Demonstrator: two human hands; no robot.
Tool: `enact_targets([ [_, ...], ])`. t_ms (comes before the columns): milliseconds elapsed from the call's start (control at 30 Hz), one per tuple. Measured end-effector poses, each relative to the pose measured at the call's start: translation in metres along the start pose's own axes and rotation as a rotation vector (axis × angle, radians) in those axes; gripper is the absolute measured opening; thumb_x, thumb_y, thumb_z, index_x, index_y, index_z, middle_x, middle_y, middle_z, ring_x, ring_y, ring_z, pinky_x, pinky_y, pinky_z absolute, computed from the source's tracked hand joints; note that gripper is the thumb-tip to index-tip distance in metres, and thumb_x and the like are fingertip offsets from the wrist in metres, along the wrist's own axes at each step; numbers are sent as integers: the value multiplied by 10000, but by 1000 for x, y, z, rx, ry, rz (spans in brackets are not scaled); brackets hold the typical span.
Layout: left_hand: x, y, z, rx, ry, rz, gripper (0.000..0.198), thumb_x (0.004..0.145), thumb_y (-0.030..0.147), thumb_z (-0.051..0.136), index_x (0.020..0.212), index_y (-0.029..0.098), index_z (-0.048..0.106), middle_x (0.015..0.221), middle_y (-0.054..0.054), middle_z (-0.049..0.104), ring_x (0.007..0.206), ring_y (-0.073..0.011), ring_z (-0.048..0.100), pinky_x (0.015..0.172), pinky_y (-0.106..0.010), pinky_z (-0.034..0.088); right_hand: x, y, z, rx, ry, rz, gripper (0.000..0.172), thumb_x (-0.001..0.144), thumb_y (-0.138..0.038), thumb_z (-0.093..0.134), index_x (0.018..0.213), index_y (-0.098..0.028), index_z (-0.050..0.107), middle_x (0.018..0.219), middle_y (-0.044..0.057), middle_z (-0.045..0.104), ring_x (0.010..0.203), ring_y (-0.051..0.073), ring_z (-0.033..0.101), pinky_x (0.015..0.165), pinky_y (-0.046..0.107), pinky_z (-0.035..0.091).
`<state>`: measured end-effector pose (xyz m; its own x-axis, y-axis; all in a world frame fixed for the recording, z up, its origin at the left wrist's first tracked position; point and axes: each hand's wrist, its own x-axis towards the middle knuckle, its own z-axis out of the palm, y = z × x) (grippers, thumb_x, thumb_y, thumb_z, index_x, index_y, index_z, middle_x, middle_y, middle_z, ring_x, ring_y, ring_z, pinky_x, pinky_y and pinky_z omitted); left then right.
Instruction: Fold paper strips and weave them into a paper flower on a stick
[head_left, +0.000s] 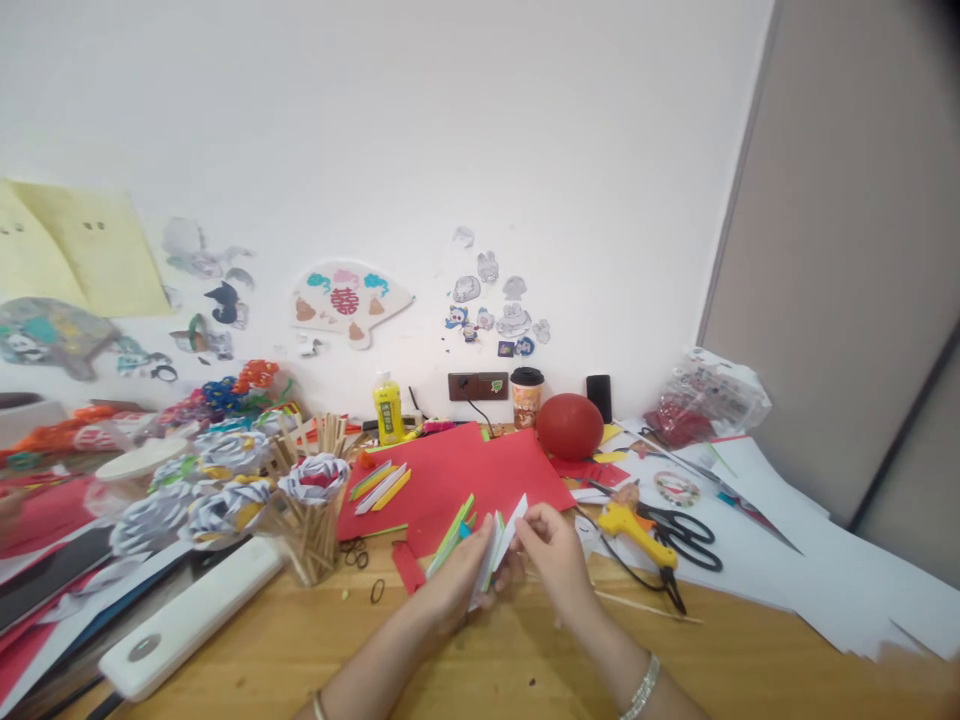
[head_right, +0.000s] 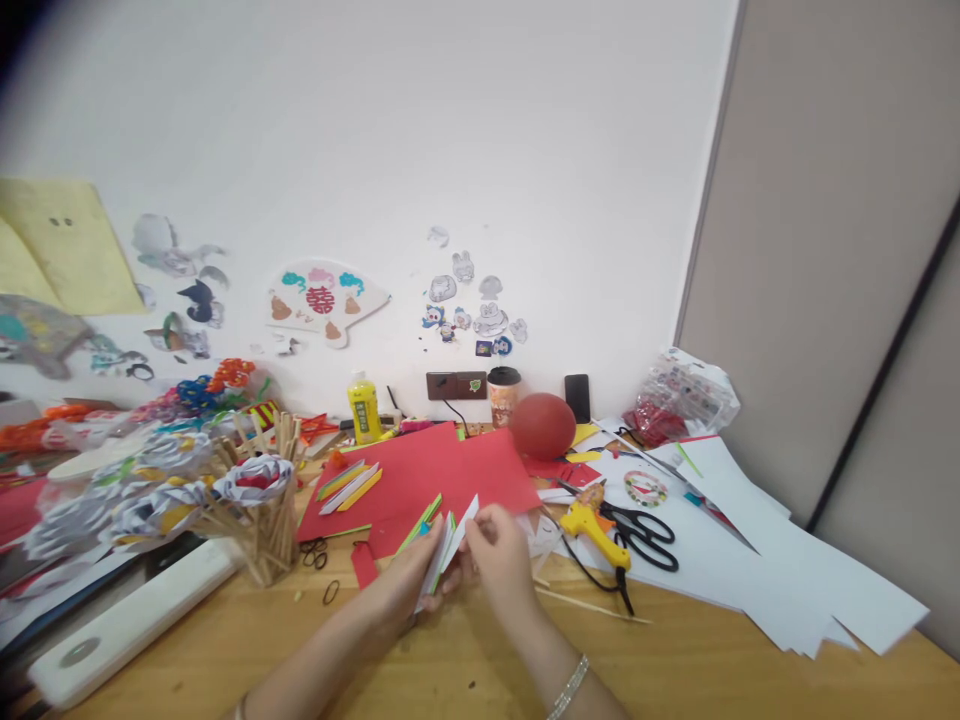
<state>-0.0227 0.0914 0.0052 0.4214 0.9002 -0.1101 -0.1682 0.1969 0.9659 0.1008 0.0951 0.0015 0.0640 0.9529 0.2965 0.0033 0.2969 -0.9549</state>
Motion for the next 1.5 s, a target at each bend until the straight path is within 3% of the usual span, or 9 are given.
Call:
enact_targets([
  [133, 2, -7, -3, 70, 22, 38, 517, 748, 617, 371, 608, 144, 526, 431, 19, 447, 340, -46, 293, 337, -184, 115, -4, 4, 6, -186, -32, -38, 183, 738, -281, 487, 587, -194, 431, 465, -59, 431, 437, 118, 458, 449, 219, 350],
  [267, 4, -6, -3, 15, 4, -14, 472, 740, 618, 387, 621, 171, 479, 359, 63, 385, 276, -43, 272, 327, -189, 144, -5, 3, 6, -410, 66, -194, 27, 669, -169, 531, 644, -177, 528, 670, -4, 502, 650, 151, 492, 597, 247, 393],
  [400, 4, -2, -2, -37, 9, -87, 434, 713, 637, 411, 696, 204, 414, 346, 110, 341, 254, -40, 249, 323, -172, 197, -5, 3, 4, -393, 34, -275, 276, 673, -114, 526, 932, -187, 585, 847, 31, 530, 767, 165, 503, 699, 270, 416],
  [667, 2, 5, 2, -77, 45, -40, 433, 712, 623, 433, 698, 191, 426, 351, 127, 316, 241, -15, 191, 291, -148, 190, -11, 1, 4, -491, -88, -404, 312, 756, -147, 486, 1044, -213, 586, 899, 53, 530, 851, 181, 509, 776, 297, 416],
  [867, 9, 5, -3, -207, 108, 64, 431, 693, 592, 498, 622, 184, 379, 377, 112, 332, 278, -13, 234, 311, -141, 148, -14, 5, 6, -595, -268, -415, 879, 563, -279, 725, 1323, -271, 283, 1187, 71, 409, 1090, 256, 395, 911, 364, 355],
  [967, 12, 2, -5, -264, 101, 15, 437, 684, 592, 513, 617, 184, 374, 368, 115, 304, 287, -17, 248, 328, -141, 175, -14, 13, 8, -676, -273, -447, 974, 530, -284, 752, 1347, -267, 222, 1205, 86, 400, 1079, 274, 392, 907, 396, 351],
  [1233, 10, 7, -9, -234, 60, -12, 442, 702, 585, 498, 604, 180, 351, 401, 117, 291, 288, 0, 206, 321, -133, 121, -8, 11, 3, -666, -307, -468, 890, 605, -301, 706, 1348, -228, 222, 1240, 91, 387, 1118, 243, 375, 937, 358, 332],
  [1400, 9, 23, -25, -205, 70, 115, 383, 721, 546, 507, 689, 188, 376, 448, 117, 321, 297, 2, 172, 299, -123, 132, 19, -4, -36, -880, -311, -382, 289, 752, -195, 550, 1039, -206, 590, 995, 63, 589, 947, 195, 498, 826, 305, 378],
  [1500, 11, 26, -34, -209, 97, 89, 400, 723, 574, 477, 675, 195, 358, 436, 121, 273, 300, -6, 148, 294, -125, 112, 29, -4, -58, -1116, -370, -316, 203, 699, -71, 524, 773, -190, 671, 783, 61, 634, 803, 191, 532, 702, 273, 380],
])
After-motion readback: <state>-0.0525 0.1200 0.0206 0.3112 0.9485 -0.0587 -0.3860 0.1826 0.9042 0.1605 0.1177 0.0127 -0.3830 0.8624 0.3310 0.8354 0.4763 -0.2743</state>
